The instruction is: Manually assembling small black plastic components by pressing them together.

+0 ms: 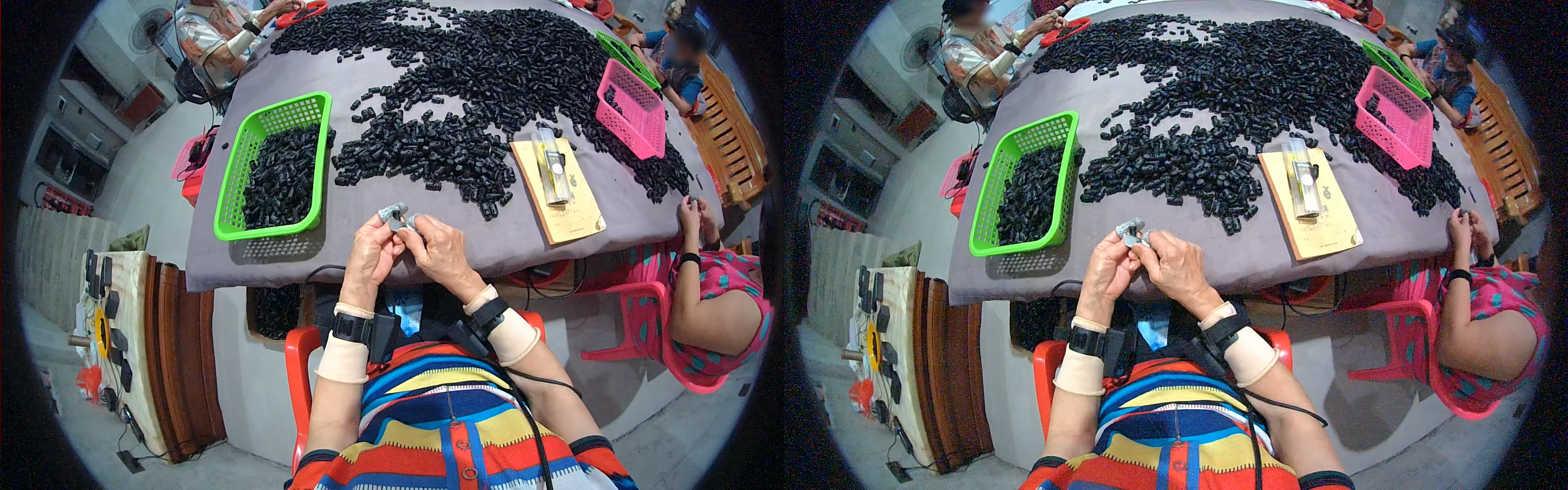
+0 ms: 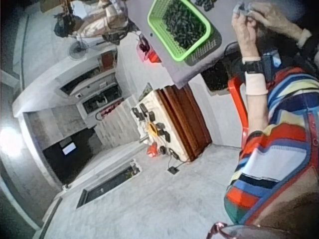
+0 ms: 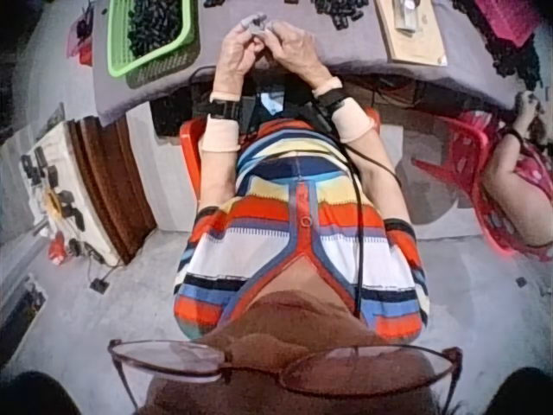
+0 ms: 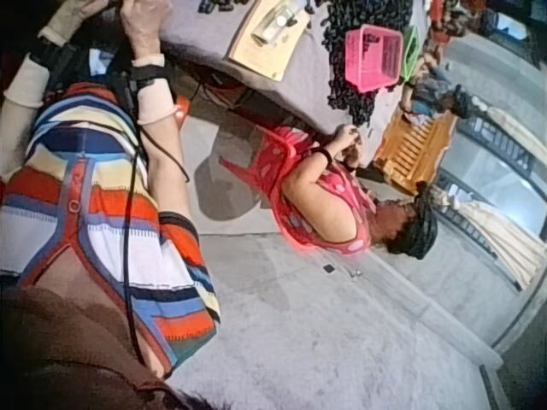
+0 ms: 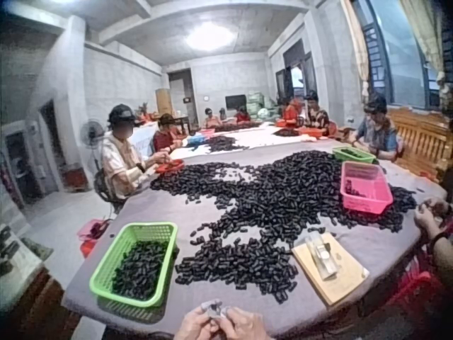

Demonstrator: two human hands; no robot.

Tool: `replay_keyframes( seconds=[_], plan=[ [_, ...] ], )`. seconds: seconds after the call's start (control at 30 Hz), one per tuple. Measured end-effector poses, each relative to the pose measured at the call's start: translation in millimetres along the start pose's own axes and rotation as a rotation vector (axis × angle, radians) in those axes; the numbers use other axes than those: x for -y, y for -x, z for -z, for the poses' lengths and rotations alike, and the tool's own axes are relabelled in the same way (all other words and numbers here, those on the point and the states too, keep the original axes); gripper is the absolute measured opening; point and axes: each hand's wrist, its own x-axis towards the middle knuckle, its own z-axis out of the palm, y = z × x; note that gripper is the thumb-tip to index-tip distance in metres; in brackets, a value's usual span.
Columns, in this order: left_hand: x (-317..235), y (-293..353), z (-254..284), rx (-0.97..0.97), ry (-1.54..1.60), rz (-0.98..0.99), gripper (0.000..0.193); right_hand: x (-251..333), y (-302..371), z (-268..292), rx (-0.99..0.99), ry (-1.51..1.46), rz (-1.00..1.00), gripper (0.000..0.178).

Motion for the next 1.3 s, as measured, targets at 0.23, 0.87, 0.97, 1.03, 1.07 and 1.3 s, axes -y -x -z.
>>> replay_keyframes(
  seconds=[0.23,0.87,0.97,1.03,1.07,1.3],
  plan=[
    [4,-2,8,0.061,0.002,-0.031,0.023,3,0,1,0.017,0.014,-0.007,0.023],
    [6,0,2,0.009,-0.031,-0.062,0.023,3,0,0,0.000,-0.002,-0.022,0.024],
    [7,-1,5,0.008,-0.030,-0.075,0.023,4,1,0,-0.001,0.001,-0.030,0.025],
    [7,-1,1,-0.009,-0.038,-0.078,0.023,5,0,1,-0.008,0.002,-0.034,0.025],
    [7,0,-1,-0.028,-0.045,-0.082,0.023,5,0,1,-0.005,0.009,-0.037,0.025],
    [10,-3,4,-0.019,-0.022,-0.084,0.024,7,-1,4,-0.004,0.008,-0.027,0.025]
  ],
)
